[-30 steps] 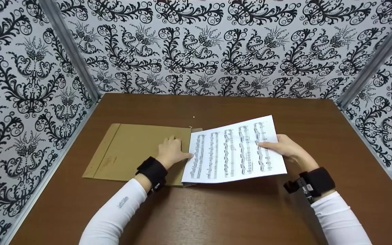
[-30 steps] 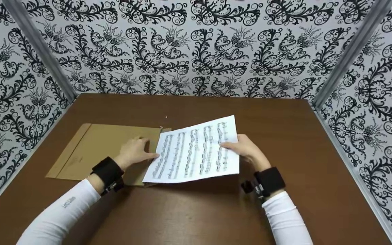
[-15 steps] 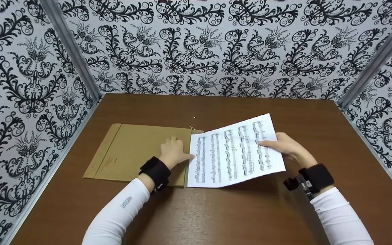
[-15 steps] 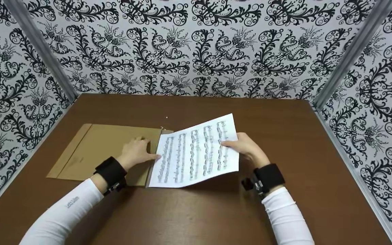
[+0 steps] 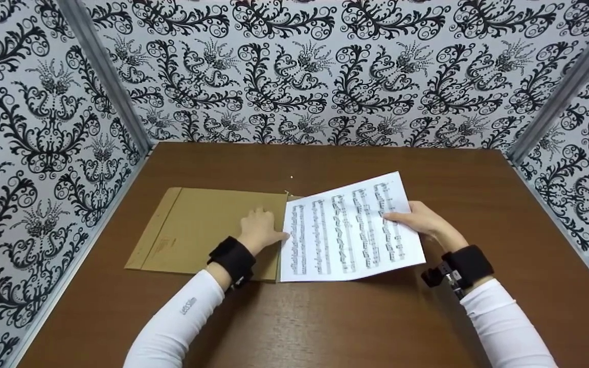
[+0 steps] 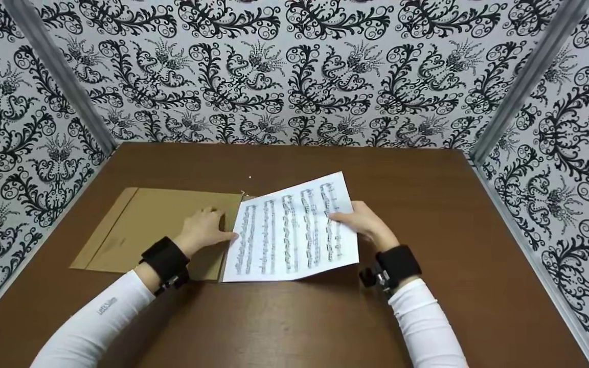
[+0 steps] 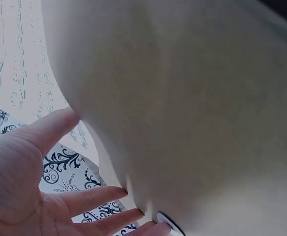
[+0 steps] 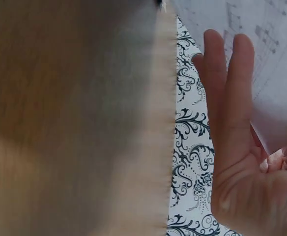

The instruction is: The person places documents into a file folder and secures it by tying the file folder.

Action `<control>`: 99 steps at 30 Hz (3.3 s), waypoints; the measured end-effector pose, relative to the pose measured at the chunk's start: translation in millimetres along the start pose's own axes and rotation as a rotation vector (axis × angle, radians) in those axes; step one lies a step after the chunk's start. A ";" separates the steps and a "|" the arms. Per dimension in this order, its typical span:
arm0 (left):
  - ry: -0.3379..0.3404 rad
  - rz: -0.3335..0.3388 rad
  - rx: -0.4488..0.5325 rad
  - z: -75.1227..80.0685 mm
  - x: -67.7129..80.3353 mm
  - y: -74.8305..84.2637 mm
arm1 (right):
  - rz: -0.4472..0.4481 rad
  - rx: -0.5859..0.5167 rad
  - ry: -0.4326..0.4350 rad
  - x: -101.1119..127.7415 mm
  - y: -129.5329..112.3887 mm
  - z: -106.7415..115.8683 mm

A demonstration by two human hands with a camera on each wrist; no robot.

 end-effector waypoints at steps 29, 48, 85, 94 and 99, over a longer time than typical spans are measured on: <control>0.123 -0.118 0.174 15.9 2.2 7.7 | 0.002 -0.006 0.127 -8.3 3.0 -10.0; 0.154 -0.125 0.167 14.2 1.6 10.2 | 0.043 -0.117 0.088 -3.0 -6.0 -36.7; 0.138 -0.104 0.184 15.7 2.4 12.4 | 0.113 -0.241 0.117 -37.4 -21.4 -129.1; 0.163 -0.124 0.206 16.4 1.6 11.1 | 0.075 -0.221 0.104 -45.0 -29.0 -138.0; 0.170 -0.123 0.207 16.7 0.9 10.8 | 0.093 -0.225 0.097 -48.1 -31.4 -144.5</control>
Point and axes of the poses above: each hand's wrist, its own x-axis away from the middle knuckle, its own z-axis out of the back of the hand, y = z × x, the point moved 1 cm from there along -x, towards the middle knuckle, and after that the axes turned 1 degree about y, right-handed, at the moved point
